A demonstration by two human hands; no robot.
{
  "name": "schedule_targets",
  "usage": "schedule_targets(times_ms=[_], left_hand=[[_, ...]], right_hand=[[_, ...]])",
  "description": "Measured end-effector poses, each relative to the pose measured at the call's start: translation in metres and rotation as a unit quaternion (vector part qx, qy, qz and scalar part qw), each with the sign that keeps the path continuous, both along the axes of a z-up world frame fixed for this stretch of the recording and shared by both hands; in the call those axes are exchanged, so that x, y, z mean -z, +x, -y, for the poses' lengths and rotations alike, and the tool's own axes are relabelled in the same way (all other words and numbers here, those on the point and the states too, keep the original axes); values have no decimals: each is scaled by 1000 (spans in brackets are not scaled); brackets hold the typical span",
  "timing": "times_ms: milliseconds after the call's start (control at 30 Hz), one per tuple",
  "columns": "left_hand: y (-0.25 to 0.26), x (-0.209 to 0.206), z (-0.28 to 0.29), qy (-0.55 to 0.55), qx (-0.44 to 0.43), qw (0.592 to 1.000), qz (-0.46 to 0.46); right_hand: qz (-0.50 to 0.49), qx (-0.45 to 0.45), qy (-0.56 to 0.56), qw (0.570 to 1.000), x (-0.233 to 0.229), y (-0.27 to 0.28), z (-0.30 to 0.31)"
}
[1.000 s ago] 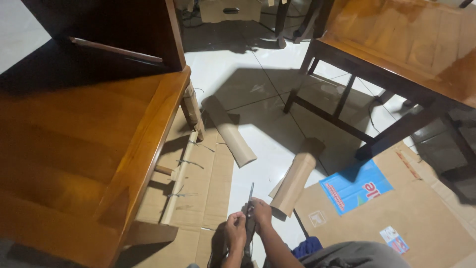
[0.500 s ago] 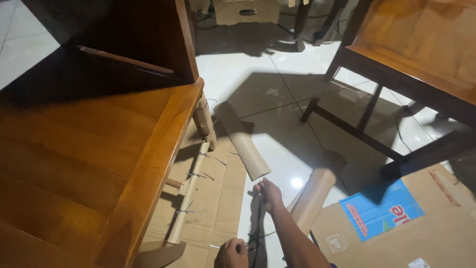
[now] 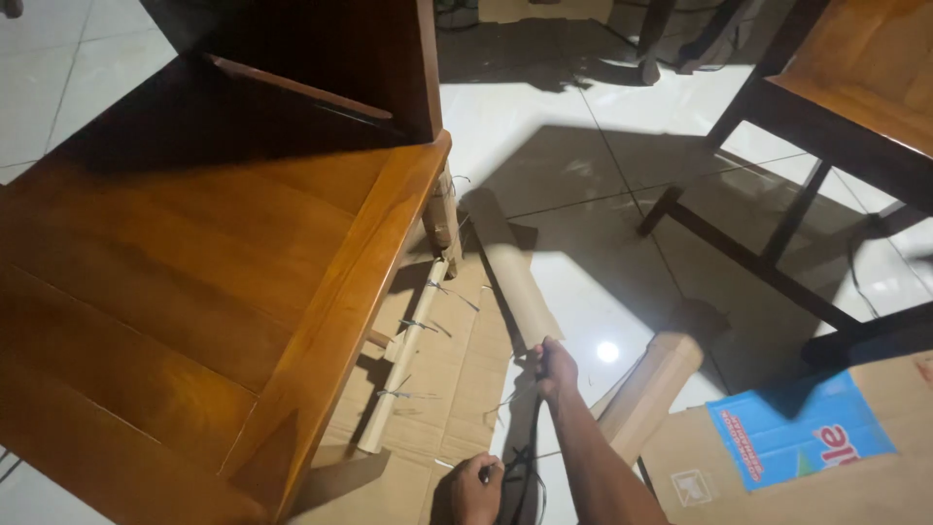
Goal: Securing protective wrapping on a wooden chair leg using plastic ties
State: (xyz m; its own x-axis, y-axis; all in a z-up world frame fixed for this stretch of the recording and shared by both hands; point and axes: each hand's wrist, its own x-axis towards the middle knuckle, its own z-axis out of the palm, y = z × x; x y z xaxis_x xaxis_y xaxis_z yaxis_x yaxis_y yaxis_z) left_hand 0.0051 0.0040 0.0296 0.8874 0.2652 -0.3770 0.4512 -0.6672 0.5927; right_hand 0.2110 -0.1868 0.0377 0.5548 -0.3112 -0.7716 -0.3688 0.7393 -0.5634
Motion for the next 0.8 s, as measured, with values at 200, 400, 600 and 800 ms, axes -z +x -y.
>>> schedule_targets(times_ms=[200, 400, 600, 800], left_hand=[[4, -60, -15, -56, 15, 995, 81], [17, -60, -16, -124, -25, 983, 135], [23, -64, -18, -506, -183, 842, 31], [8, -87, -26, -308, -208, 924, 83]], right_hand=[[101, 40, 106, 988, -30, -101, -27], [134, 14, 210, 968, 19, -226, -44], [133, -66, 241, 959, -10, -304, -80], [30, -244, 215, 945, -49, -333, -99]])
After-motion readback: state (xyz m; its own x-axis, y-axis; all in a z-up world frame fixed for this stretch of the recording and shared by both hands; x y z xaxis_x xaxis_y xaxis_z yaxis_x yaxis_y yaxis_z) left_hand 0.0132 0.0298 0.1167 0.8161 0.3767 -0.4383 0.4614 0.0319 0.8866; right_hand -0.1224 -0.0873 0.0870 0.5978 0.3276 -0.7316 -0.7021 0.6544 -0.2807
